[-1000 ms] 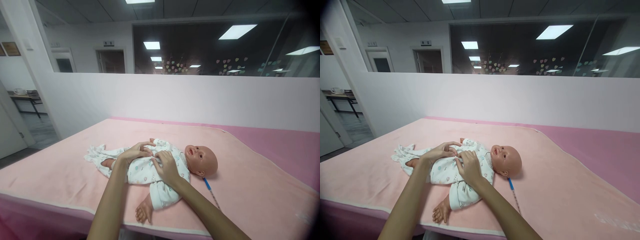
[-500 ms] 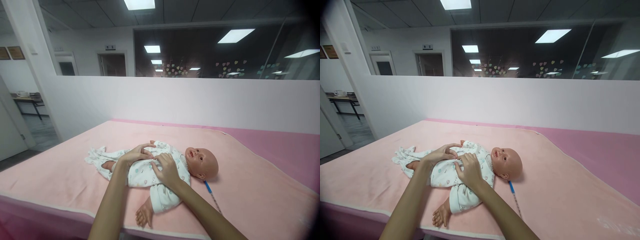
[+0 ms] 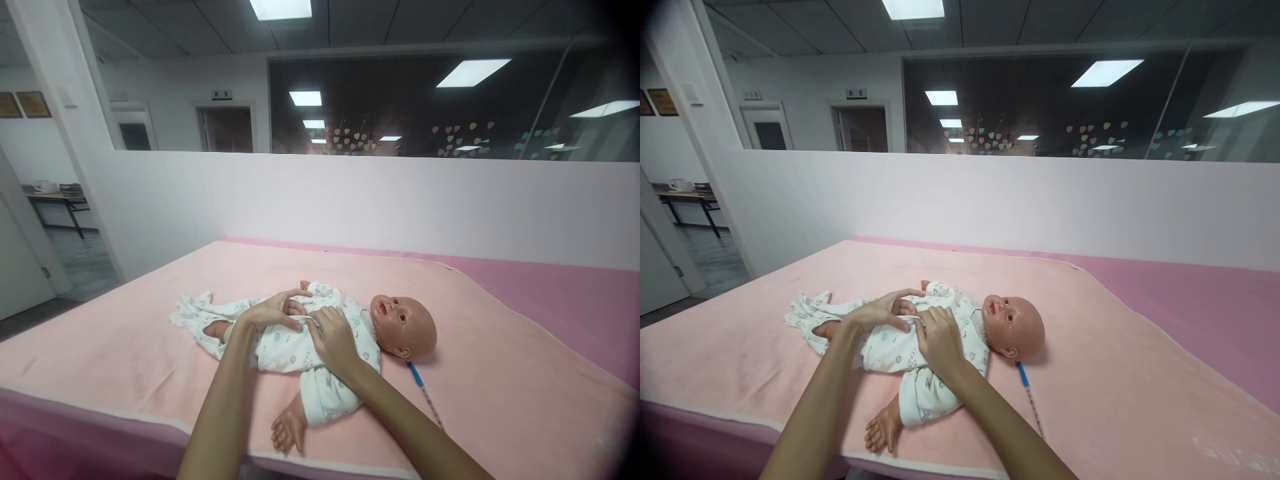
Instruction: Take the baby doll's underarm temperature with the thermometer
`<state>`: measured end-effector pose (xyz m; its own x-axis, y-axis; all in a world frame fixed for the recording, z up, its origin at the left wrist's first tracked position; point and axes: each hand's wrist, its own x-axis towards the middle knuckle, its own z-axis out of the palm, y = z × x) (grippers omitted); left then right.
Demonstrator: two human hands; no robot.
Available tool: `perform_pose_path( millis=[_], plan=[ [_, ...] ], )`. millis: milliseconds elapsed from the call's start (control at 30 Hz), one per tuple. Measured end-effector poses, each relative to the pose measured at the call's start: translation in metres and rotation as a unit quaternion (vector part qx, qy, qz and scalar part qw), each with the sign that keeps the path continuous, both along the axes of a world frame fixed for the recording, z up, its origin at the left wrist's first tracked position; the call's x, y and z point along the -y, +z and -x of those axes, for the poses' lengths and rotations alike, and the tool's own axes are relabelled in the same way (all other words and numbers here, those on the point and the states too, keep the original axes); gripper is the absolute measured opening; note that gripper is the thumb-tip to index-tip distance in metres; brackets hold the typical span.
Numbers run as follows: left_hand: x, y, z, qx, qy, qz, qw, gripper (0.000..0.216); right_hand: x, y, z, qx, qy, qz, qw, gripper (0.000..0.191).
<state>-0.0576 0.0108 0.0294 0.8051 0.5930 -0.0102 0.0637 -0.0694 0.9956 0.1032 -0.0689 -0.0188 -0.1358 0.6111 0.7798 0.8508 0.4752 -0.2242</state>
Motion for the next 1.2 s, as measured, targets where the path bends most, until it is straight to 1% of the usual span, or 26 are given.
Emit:
perform_pose_path(
  millis=[267,367,567,700,800,933,1000,1100,1200],
  plan=[
    [-0.0049,-0.0035,-0.0005,-0.021,0.014,-0.015,1.000,0.065,-0.0003,-0.0007,0.0007,-0.047,0.017,-0.003,0.999,0.010],
    [-0.0045,-0.0032,-0.0007,-0.025,0.004,-0.018,1.000,0.059,0.0003,-0.0004,0.0007,-0.048,0.018,0.007,0.999,0.009],
    [-0.0021,-0.0005,-0.0041,-0.038,-0.014,-0.030,0.999,0.048,0.0003,-0.0011,0.0009,-0.016,0.010,0.013,1.000,0.016],
    [-0.0001,0.0019,-0.0065,-0.041,-0.043,-0.061,0.996,0.040,0.0003,-0.0011,0.0007,-0.013,0.006,0.009,1.000,0.018],
    [0.0009,0.0028,-0.0063,-0.039,-0.048,-0.078,0.995,0.040,0.0014,0.0001,0.0010,-0.016,0.001,0.006,1.000,0.017],
    [0.0023,0.0048,-0.0044,-0.030,-0.062,-0.084,0.994,0.044,0.0023,0.0014,0.0016,-0.012,0.006,-0.002,1.000,0.009],
    [0.0030,0.0060,-0.0035,-0.024,-0.073,-0.085,0.993,0.044,0.0018,0.0012,0.0016,-0.008,0.011,-0.006,1.000,0.010],
    [0.0028,0.0061,-0.0025,-0.021,-0.074,-0.073,0.994,0.045,0.0002,-0.0001,0.0013,-0.008,0.012,-0.007,1.000,0.009],
    [0.0013,0.0037,-0.0017,-0.015,-0.060,-0.057,0.996,0.049,-0.0010,-0.0018,0.0012,-0.008,0.013,-0.014,1.000,0.006]
  ],
)
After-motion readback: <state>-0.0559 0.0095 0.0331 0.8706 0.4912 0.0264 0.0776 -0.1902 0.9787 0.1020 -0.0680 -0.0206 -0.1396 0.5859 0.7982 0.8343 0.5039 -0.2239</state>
